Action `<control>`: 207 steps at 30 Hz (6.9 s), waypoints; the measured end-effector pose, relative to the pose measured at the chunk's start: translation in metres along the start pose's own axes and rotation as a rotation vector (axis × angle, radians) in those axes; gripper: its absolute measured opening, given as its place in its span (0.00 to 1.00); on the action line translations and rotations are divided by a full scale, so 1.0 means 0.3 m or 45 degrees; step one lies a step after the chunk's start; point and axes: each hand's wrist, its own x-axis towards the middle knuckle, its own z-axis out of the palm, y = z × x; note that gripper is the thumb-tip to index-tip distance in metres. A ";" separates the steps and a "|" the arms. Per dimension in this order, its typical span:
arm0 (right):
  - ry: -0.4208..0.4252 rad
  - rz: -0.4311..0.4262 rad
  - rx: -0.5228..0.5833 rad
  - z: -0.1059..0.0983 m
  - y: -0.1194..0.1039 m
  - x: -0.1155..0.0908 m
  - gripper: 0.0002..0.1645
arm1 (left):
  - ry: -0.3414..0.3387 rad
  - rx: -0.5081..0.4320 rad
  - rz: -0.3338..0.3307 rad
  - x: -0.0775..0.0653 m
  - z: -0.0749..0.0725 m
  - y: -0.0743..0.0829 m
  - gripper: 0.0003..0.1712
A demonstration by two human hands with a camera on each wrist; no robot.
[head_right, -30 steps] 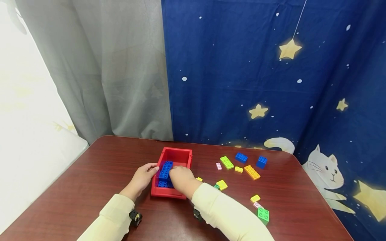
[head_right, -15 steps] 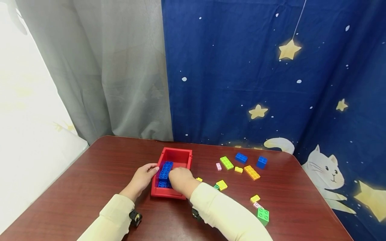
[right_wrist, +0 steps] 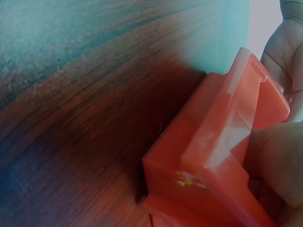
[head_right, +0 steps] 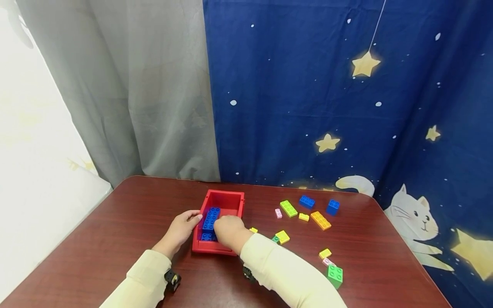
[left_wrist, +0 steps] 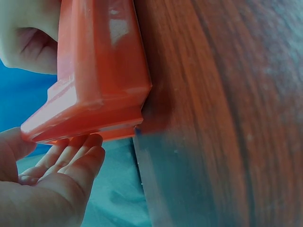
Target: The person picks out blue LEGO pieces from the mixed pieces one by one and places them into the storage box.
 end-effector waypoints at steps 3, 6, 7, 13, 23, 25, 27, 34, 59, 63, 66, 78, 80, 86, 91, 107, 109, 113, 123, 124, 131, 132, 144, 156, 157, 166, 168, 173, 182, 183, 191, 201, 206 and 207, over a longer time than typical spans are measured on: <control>0.016 -0.002 0.014 -0.005 0.005 -0.006 0.14 | -0.001 -0.004 -0.007 0.000 0.003 0.000 0.22; 0.077 -0.040 0.038 -0.010 0.016 -0.016 0.12 | 0.002 -0.017 -0.002 0.001 0.002 -0.002 0.22; 0.109 -0.060 0.046 -0.011 0.022 -0.021 0.11 | 0.003 -0.018 0.001 0.002 0.001 -0.002 0.22; 0.278 -0.176 0.172 -0.016 0.074 -0.058 0.14 | -0.004 -0.020 0.003 0.002 0.001 -0.001 0.22; 0.371 -0.256 0.393 -0.019 0.141 -0.117 0.16 | -0.002 -0.007 -0.007 0.004 0.001 0.001 0.22; 0.397 -0.262 0.407 -0.019 0.148 -0.130 0.16 | -0.003 -0.008 -0.018 0.003 0.002 0.001 0.22; 0.425 -0.270 0.418 -0.016 0.154 -0.142 0.17 | -0.006 -0.006 -0.026 0.002 0.003 0.001 0.22; 0.494 -0.233 0.438 -0.012 0.187 -0.171 0.19 | 0.002 -0.013 -0.027 0.003 0.002 -0.003 0.23; 0.499 0.117 0.491 -0.001 0.466 -0.222 0.21 | -0.005 0.043 -0.022 0.001 0.003 -0.004 0.24; 0.443 0.195 0.499 0.003 0.526 -0.228 0.22 | -0.007 0.051 -0.029 0.000 -0.002 -0.003 0.24; 0.424 0.246 0.494 0.013 0.571 -0.233 0.23 | -0.010 0.055 -0.021 0.002 -0.003 -0.001 0.24; 0.345 0.393 0.443 0.046 0.700 -0.226 0.25 | -0.008 0.055 -0.016 -0.001 -0.003 -0.007 0.24; 0.320 0.428 0.451 0.053 0.716 -0.220 0.26 | -0.003 0.052 -0.006 0.000 -0.003 -0.010 0.24; 0.247 0.521 0.486 0.084 0.760 -0.207 0.27 | 0.003 0.045 -0.009 0.000 0.001 -0.016 0.24; 0.205 0.551 0.476 0.108 0.780 -0.200 0.27 | 0.005 0.044 -0.012 -0.002 0.002 -0.016 0.24; 0.107 0.659 0.518 0.176 0.806 -0.160 0.35 | 0.028 0.042 -0.022 0.009 0.013 -0.022 0.24; 0.090 0.665 0.513 0.180 0.811 -0.156 0.35 | 0.033 0.043 -0.022 0.010 0.014 -0.021 0.23; 0.056 0.683 0.496 0.191 0.822 -0.155 0.34 | 0.038 0.050 -0.014 0.011 0.014 -0.020 0.23; 0.014 0.817 0.563 0.197 0.843 -0.166 0.32 | 0.034 0.069 -0.002 0.004 0.011 -0.016 0.23; 0.015 0.825 0.562 0.200 0.847 -0.167 0.31 | 0.031 0.069 -0.003 0.003 0.010 -0.014 0.23; 0.003 0.866 0.590 0.223 0.871 -0.170 0.31 | 0.026 0.075 0.007 0.002 0.007 -0.010 0.23; 0.003 0.868 0.594 0.222 0.871 -0.170 0.31 | 0.027 0.076 0.008 0.002 0.007 -0.009 0.23; 0.029 0.825 0.599 0.221 0.856 -0.158 0.31 | 0.055 0.065 0.028 0.008 0.017 -0.017 0.21; 0.050 0.826 0.613 0.226 0.848 -0.148 0.29 | 0.043 0.077 0.031 0.004 0.020 -0.025 0.21; 0.053 0.827 0.610 0.225 0.848 -0.147 0.29 | 0.043 0.077 0.027 0.004 0.019 -0.025 0.22; 0.124 0.788 0.597 0.204 0.845 -0.133 0.29 | 0.034 0.078 0.006 0.002 0.010 -0.010 0.23; 0.155 0.760 0.592 0.189 0.839 -0.129 0.28 | 0.028 0.077 0.001 0.002 0.009 -0.010 0.23; 0.251 0.675 0.586 0.116 0.805 -0.114 0.28 | 0.023 0.077 0.000 0.001 0.008 -0.013 0.23; 0.396 0.489 0.517 0.009 0.706 -0.096 0.27 | 0.021 0.074 -0.013 0.006 0.010 -0.006 0.24; 0.407 0.470 0.515 0.000 0.691 -0.094 0.27 | 0.021 0.073 -0.015 0.006 0.010 -0.006 0.24; 0.495 0.340 0.484 -0.040 0.574 -0.085 0.28 | 0.022 0.077 -0.011 0.005 0.006 -0.007 0.23; 0.512 0.250 0.494 -0.059 0.467 -0.073 0.29 | 0.006 0.067 -0.008 0.006 0.003 -0.005 0.23; 0.544 0.181 0.473 -0.069 0.423 -0.064 0.28 | 0.006 0.060 -0.018 0.004 0.001 -0.002 0.24; 0.549 0.166 0.472 -0.071 0.414 -0.063 0.28 | 0.007 0.063 -0.019 0.004 0.001 -0.003 0.24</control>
